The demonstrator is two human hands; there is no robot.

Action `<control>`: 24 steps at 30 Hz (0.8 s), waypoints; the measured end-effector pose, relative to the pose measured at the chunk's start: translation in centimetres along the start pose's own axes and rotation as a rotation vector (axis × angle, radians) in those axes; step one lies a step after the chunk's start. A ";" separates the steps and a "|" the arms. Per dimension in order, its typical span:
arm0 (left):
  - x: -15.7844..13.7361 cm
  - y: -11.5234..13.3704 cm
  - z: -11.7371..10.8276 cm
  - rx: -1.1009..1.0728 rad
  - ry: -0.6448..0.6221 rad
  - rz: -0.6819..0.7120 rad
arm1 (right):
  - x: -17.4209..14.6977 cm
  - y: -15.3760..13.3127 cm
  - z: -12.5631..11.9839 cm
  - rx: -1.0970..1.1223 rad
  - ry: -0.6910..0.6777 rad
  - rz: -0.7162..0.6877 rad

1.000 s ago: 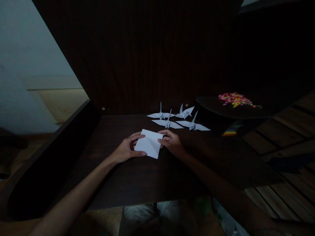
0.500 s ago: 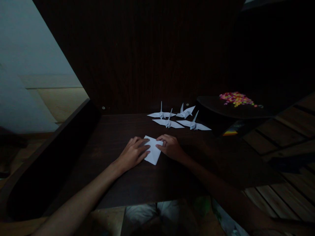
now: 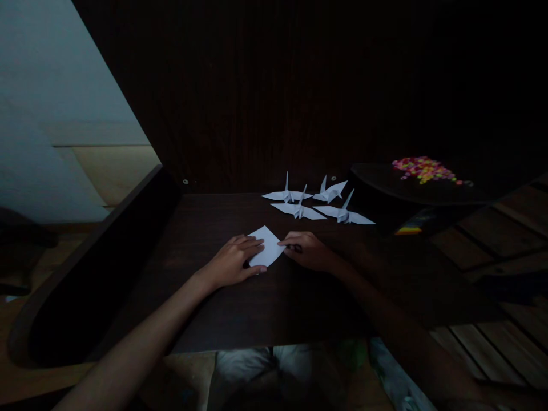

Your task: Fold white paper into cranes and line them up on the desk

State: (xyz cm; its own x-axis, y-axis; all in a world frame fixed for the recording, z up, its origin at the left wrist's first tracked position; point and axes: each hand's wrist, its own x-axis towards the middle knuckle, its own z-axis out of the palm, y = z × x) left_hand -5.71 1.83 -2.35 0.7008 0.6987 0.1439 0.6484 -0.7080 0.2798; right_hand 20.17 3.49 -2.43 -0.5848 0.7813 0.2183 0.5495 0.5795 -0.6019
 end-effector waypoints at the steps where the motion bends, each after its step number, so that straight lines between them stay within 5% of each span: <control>1: 0.0 -0.3 0.0 -0.024 -0.021 0.006 | 0.0 -0.1 0.0 0.001 -0.003 0.005; 24: 0.1 -0.7 0.0 -0.237 -0.035 0.093 | 0.3 -0.4 -0.3 0.030 -0.023 -0.034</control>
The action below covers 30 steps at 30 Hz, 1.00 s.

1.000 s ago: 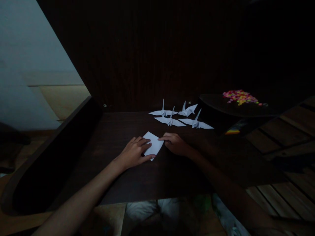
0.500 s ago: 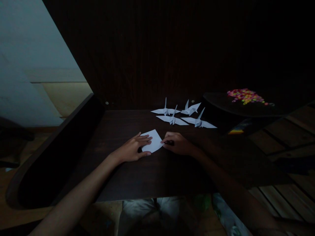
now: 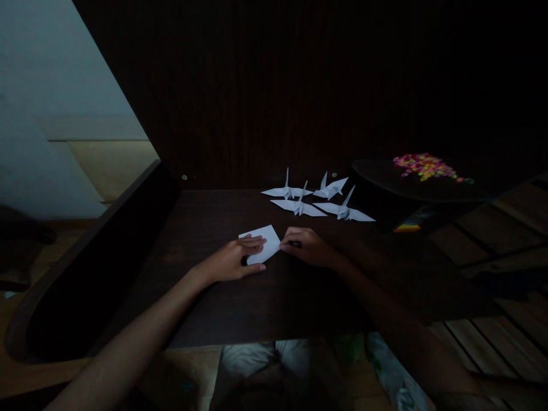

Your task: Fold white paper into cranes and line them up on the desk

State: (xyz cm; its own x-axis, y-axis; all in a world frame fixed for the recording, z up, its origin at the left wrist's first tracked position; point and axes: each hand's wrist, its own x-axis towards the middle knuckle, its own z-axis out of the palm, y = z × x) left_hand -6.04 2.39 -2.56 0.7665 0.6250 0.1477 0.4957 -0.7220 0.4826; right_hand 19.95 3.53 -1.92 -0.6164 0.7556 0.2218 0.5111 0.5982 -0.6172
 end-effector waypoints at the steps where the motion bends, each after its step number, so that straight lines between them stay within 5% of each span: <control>1: 0.0 0.0 0.0 -0.024 -0.011 0.001 | 0.0 -0.1 0.0 -0.007 0.006 -0.021; 12: -0.1 0.1 -0.7 -0.075 -0.011 0.029 | -0.5 -0.8 -0.7 0.172 -0.153 -0.145; 18: -0.2 0.6 -0.9 -0.233 -0.093 0.122 | 0.1 0.1 0.5 0.059 0.132 0.037; 30: -0.4 1.7 -0.3 -0.014 -0.090 0.170 | 0.2 0.5 1.9 0.048 0.176 0.095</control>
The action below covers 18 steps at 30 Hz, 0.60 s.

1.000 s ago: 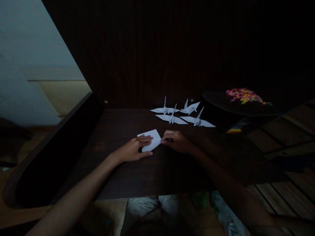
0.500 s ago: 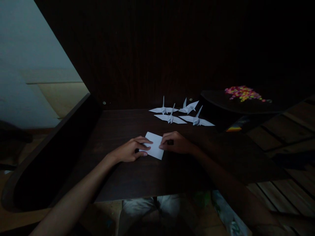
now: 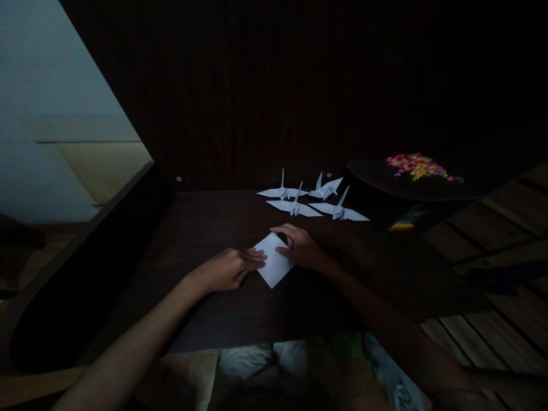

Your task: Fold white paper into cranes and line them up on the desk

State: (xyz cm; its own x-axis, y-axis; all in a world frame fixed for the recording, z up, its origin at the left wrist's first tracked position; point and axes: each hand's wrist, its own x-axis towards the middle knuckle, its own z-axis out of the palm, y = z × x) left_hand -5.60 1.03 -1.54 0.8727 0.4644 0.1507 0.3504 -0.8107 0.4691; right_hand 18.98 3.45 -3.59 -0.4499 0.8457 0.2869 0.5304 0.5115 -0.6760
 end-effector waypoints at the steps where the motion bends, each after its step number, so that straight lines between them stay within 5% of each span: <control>1: -0.1 0.2 -0.1 0.028 0.009 -0.021 | 0.0 0.0 0.0 0.014 0.011 0.000; 10: 0.2 0.2 0.3 0.356 0.073 -0.213 | 0.0 -0.2 0.3 0.011 -0.019 -0.041; 18: 0.3 -0.1 1.2 0.348 0.260 -0.221 | -0.3 -0.1 0.5 -0.034 -0.030 -0.159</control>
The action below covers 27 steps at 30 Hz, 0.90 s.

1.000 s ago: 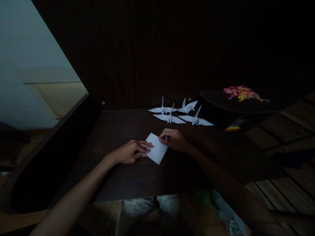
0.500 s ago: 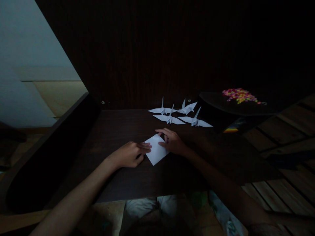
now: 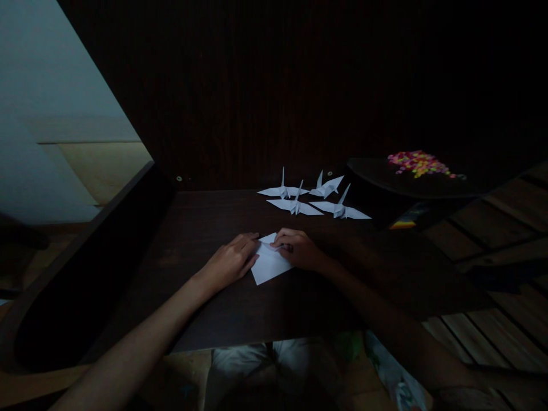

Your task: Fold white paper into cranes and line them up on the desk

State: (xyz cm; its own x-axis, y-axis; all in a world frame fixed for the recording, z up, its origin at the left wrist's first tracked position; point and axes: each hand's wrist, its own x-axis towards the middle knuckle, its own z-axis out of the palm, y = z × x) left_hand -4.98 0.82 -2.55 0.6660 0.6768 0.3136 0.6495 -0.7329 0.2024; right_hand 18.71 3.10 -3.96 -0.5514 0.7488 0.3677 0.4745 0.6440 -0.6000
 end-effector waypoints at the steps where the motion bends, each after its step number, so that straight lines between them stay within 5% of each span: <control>1: 0.0 0.0 0.1 0.007 0.009 0.001 | 0.0 -0.1 -0.1 -0.011 -0.012 -0.002; 14: -0.4 -0.3 2.0 0.087 -0.068 0.141 | -0.3 -0.3 -0.6 -0.031 -0.124 -0.070; 22: 0.4 -1.0 0.6 0.112 0.098 -0.062 | -0.1 -1.5 -0.2 -0.100 -0.150 0.020; 27: 0.4 -1.5 -0.1 -0.047 0.042 -0.050 | -0.2 -1.3 0.2 -0.106 -0.138 0.011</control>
State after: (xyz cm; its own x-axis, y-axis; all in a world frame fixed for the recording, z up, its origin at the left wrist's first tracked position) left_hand -5.67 2.22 -2.66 0.6165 0.7101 0.3402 0.6630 -0.7012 0.2622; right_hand 18.07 2.12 -3.42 -0.6316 0.7319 0.2557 0.5466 0.6543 -0.5226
